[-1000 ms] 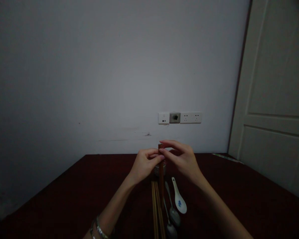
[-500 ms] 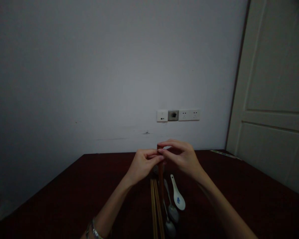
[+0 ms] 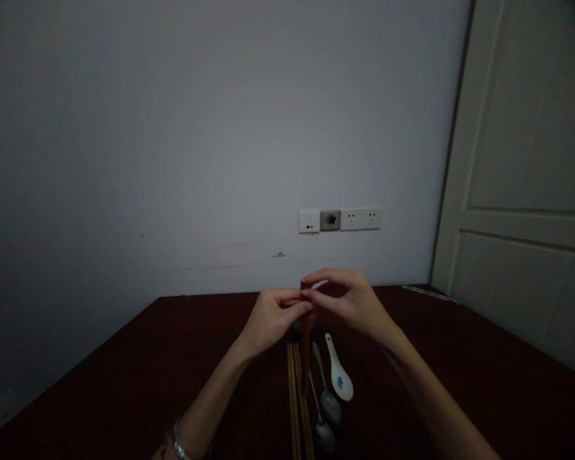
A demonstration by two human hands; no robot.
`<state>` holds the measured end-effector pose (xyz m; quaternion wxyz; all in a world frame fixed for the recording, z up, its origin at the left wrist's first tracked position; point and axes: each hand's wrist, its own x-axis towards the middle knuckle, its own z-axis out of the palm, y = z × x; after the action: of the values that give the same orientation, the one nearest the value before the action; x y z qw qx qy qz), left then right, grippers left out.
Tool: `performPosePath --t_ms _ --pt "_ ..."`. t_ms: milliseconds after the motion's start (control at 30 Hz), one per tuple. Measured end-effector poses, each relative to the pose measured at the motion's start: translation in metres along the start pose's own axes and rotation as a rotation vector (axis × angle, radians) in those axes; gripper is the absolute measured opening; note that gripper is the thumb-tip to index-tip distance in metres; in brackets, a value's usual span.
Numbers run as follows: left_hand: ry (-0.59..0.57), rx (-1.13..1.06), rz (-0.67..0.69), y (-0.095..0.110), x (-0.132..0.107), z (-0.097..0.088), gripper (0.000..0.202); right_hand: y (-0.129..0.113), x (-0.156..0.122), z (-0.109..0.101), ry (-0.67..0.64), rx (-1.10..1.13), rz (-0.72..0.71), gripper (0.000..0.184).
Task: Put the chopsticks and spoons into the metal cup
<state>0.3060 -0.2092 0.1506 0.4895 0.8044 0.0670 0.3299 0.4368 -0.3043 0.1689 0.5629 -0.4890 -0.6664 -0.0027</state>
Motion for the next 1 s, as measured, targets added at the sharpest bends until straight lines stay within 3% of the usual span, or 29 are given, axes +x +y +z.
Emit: performPosePath --t_ms 167,667,867,1000 --pt "0.0 -0.061 -0.009 0.004 0.0 0.0 0.026 -0.001 0.0 -0.006 -0.024 0.074 0.037 0.034" --pt "-0.021 -0.011 0.001 0.008 -0.003 0.003 0.021 -0.006 0.002 -0.006 -0.015 0.062 -0.066 0.011" --pt "0.025 -0.006 0.025 0.015 -0.006 0.004 0.019 -0.006 0.001 -0.008 -0.022 0.165 0.019 0.024" --pt "0.03 -0.006 0.027 0.013 -0.006 0.004 0.024 -0.007 0.001 -0.009 -0.029 0.143 -0.023 0.024"
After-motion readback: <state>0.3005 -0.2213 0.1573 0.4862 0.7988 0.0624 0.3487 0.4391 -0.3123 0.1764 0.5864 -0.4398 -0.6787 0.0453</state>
